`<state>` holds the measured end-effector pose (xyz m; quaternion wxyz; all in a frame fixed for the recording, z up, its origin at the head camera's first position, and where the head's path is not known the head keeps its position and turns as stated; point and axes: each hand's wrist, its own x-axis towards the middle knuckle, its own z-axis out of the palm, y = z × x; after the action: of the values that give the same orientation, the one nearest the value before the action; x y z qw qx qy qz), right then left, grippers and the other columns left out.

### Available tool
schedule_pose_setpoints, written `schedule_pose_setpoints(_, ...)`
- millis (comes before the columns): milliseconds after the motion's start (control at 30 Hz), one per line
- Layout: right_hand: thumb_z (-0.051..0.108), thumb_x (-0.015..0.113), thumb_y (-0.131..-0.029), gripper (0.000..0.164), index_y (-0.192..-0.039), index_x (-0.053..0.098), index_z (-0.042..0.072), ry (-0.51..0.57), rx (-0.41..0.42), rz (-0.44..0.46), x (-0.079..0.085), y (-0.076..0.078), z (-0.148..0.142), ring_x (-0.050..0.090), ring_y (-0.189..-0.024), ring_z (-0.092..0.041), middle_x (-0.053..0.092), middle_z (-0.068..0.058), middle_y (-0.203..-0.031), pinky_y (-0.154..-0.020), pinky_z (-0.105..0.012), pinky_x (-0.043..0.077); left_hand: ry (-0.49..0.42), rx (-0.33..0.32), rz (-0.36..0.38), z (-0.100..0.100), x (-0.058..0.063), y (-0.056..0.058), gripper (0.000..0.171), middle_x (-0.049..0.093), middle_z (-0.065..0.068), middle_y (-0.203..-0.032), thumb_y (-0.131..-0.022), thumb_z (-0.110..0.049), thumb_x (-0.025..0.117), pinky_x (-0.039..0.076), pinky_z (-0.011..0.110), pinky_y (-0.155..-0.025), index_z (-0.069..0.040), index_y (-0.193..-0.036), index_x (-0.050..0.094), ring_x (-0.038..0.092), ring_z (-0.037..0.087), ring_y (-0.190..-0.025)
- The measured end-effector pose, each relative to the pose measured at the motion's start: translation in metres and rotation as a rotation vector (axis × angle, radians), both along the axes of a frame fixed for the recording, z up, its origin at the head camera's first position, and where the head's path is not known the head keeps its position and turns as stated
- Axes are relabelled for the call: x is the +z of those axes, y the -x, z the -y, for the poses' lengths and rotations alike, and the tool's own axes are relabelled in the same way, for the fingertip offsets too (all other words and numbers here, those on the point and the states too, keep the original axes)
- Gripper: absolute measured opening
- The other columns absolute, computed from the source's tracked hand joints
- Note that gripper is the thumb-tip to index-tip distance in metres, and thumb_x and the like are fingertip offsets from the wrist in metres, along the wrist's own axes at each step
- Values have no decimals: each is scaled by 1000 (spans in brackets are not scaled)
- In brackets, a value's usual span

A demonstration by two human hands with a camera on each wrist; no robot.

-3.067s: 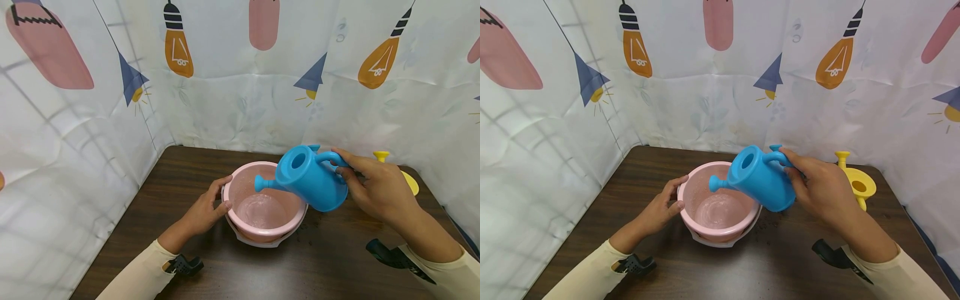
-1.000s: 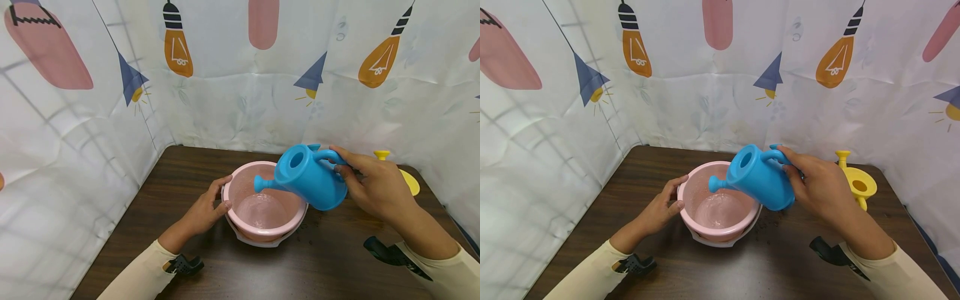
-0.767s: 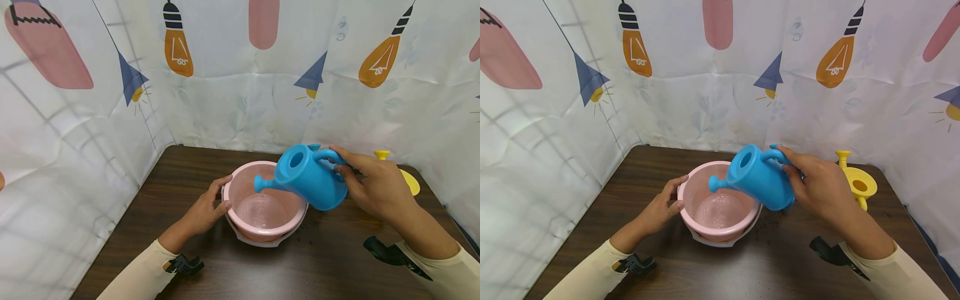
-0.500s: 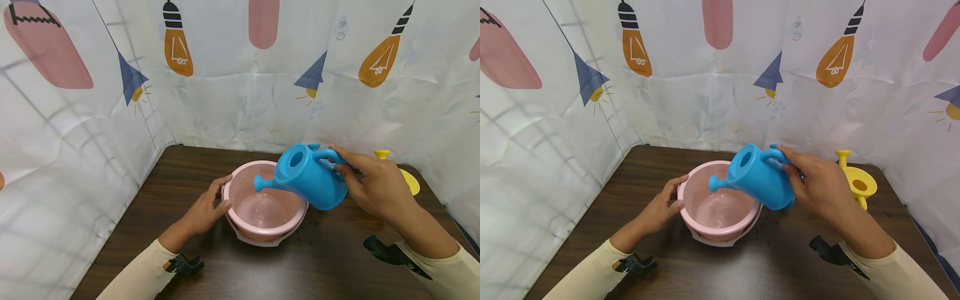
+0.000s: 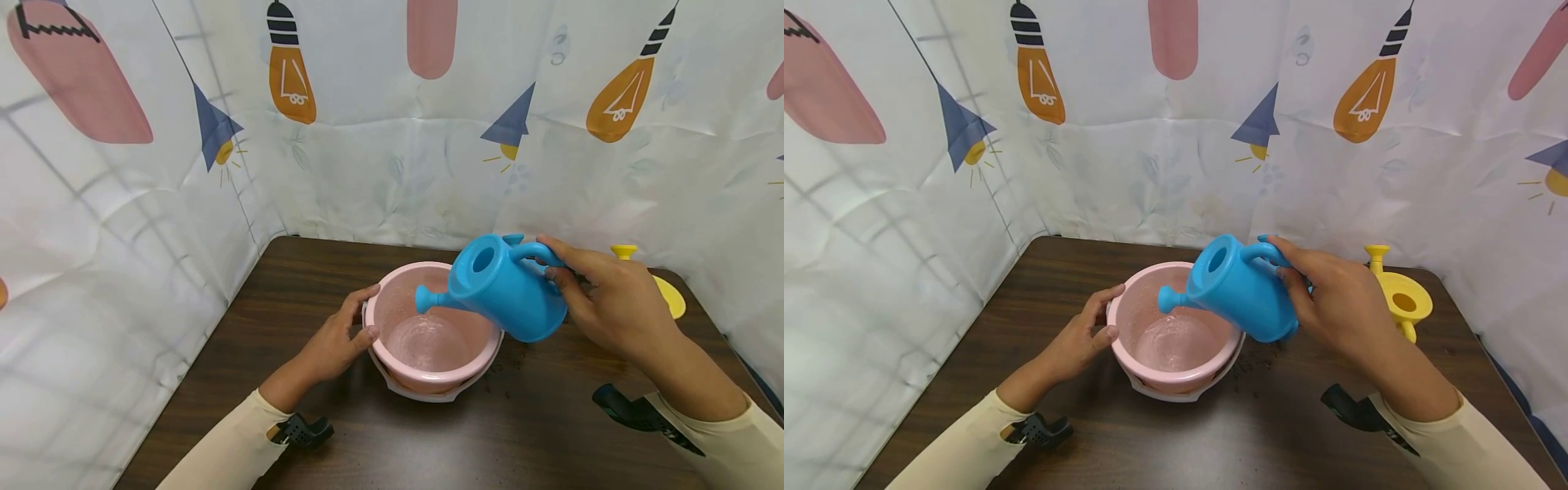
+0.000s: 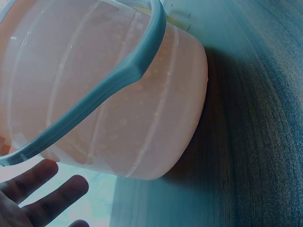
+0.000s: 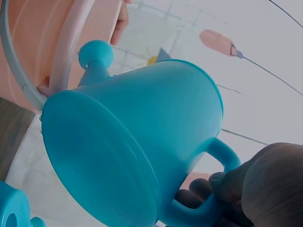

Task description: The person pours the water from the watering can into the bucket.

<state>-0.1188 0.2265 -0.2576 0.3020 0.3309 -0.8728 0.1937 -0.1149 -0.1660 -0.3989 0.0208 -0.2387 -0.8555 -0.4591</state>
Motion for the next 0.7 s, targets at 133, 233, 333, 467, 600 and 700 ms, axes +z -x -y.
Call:
schedule_pose_setpoints(133,-8,82,-76,60,-134,66,-2,3,-1,3,0,0,0,42,-49,-9,73,-22,-110,-45,-31,39,-4,0,2,0,-1,0,67,48,11,-151,-102,-51,53,48,60,-93,-26,-158,28,59,31,-122)
schedule_pose_setpoints(233,-8,82,-76,60,-133,66,-2,6,-5,7,-1,0,0,35,-48,-6,74,-21,-108,-43,-29,34,-5,1,3,0,-1,0,67,49,11,-151,-101,-50,53,48,59,-94,-26,-158,29,59,32,-122)
schedule_pose_setpoints(333,-8,82,-76,59,-133,66,-2,7,-5,5,-1,0,0,36,-47,-6,74,-21,-108,-43,-29,35,-2,3,3,0,0,0,66,51,12,-148,-101,-50,54,48,57,-94,-26,-158,29,59,31,-122)
schedule_pose_setpoints(467,-8,83,-75,60,-133,66,-1,4,1,-5,0,0,1,39,-48,-8,74,-21,-108,-44,-29,37,0,4,0,0,0,0,66,53,12,-145,-102,-49,53,48,53,-94,-25,-158,29,60,29,-121)
schedule_pose_setpoints(600,-8,83,-75,61,-133,67,-1,-1,6,-11,0,0,1,39,-49,-9,74,-20,-108,-44,-29,37,6,6,-1,0,0,0,67,54,11,-144,-102,-52,53,48,53,-94,-26,-158,28,59,28,-121)
schedule_pose_setpoints(700,-8,83,-75,61,-134,66,-1,-5,5,-9,0,0,2,40,-50,-10,74,-21,-108,-44,-29,37,8,8,1,0,0,0,68,53,11,-145,-101,-54,52,48,53,-94,-26,-158,28,59,29,-122)
